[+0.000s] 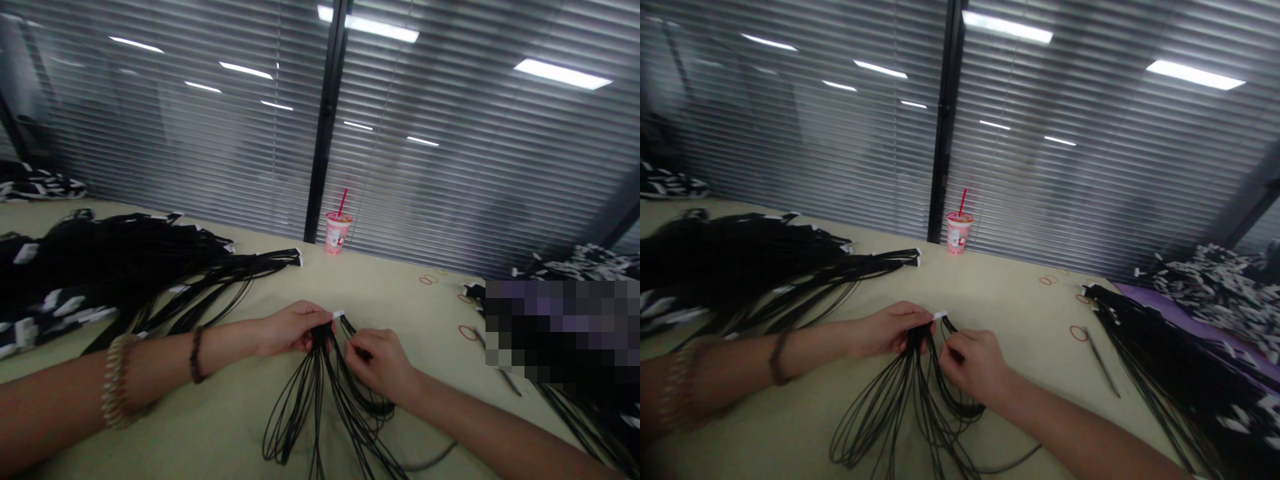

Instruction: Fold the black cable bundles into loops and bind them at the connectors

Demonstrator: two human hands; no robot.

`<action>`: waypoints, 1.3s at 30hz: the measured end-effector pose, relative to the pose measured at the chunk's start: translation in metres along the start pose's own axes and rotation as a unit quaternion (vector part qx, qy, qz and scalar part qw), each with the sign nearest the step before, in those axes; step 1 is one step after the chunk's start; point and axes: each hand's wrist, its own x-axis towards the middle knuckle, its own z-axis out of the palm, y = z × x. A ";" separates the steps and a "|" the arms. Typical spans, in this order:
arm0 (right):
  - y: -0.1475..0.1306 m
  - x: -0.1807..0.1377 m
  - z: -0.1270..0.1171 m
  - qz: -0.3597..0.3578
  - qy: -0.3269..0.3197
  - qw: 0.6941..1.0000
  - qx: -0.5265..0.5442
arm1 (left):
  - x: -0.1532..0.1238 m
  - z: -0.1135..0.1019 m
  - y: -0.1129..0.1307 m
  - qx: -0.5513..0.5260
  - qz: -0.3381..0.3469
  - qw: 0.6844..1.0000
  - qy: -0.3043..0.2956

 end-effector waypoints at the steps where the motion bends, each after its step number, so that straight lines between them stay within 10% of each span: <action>1: 0.000 0.000 0.000 -0.001 0.003 1.000 -0.002 | 0.000 0.000 0.000 -0.001 0.000 1.000 -0.001; 39: 0.000 0.000 0.000 0.018 -0.016 0.998 -0.062 | -0.002 0.001 0.002 0.017 -0.009 1.000 0.003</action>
